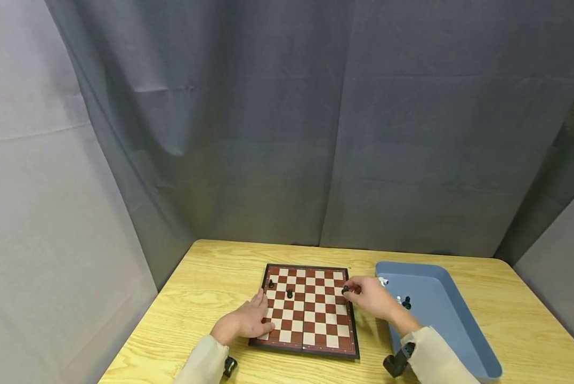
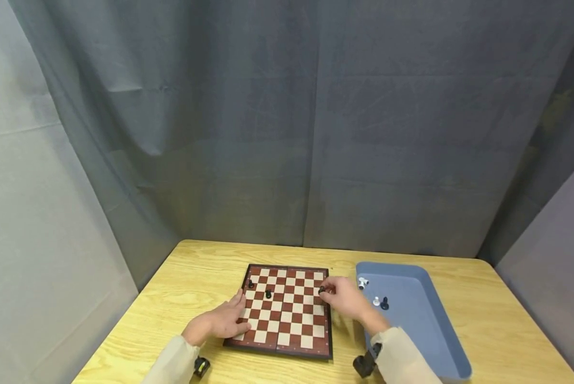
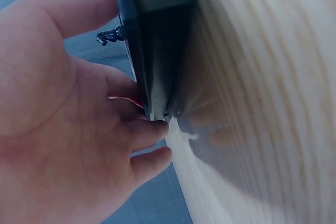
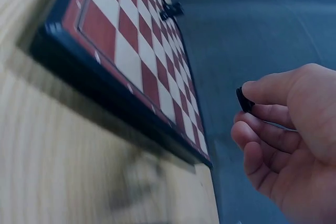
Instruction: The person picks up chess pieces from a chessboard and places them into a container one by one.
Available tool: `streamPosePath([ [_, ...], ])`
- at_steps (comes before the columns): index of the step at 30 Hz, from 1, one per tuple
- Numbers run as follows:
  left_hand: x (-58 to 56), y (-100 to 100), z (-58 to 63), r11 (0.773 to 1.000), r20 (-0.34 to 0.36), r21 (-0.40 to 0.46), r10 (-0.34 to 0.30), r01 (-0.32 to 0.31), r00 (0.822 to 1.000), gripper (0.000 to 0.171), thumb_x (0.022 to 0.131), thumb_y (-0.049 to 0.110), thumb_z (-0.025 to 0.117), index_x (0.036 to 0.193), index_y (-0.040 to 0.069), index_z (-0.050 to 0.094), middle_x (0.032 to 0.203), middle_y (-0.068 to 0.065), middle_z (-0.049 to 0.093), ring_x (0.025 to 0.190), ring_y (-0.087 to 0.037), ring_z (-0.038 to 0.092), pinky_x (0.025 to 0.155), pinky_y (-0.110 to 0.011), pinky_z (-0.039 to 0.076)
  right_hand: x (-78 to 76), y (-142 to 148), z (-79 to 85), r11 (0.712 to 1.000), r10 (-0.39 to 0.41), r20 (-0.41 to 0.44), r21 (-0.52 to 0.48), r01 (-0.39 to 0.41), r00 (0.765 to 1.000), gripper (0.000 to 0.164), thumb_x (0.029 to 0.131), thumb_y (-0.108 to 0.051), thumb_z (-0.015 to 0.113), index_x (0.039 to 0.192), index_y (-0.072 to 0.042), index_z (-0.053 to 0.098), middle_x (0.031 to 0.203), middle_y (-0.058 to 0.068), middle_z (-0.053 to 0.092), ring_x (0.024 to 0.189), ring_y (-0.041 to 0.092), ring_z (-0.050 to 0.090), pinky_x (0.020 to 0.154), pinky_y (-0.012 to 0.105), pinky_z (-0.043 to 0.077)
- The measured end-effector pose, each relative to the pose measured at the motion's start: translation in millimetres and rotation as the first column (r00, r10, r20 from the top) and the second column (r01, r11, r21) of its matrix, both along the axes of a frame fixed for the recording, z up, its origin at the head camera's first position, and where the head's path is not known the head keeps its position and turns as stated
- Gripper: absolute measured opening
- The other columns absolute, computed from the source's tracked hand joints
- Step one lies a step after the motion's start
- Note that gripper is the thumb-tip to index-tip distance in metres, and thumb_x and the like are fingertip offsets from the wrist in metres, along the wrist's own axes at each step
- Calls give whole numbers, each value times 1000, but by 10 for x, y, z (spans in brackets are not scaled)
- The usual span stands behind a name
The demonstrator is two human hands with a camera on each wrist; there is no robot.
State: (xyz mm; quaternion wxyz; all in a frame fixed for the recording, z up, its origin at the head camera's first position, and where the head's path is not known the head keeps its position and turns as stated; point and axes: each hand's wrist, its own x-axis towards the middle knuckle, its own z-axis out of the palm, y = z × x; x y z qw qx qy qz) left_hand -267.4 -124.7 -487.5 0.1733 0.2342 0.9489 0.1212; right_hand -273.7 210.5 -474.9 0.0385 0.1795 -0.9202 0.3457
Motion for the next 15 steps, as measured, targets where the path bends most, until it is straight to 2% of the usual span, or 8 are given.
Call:
streamPosePath([
  [8,3,-11,-21,1000,-9,1,3,-3,1000,80,95,43,52,147,-8,20,155,-24,6,142,-32,12,112,-48,19,26,337,101,997,-70,-6,-22,69,998,8,89,-10,64,95,-6,67,80,-1,61,71,12,55,58,28,46],
  [15,11,-7,-27,1000,-12,0,11,-11,1000,79,95,43,52,147,-8,20,155,-24,6,142,-32,12,112,-48,18,49,632,130,993,-118,-6,-10,118,993,12,91,-11,63,99,-3,67,84,2,63,72,18,59,54,30,46],
])
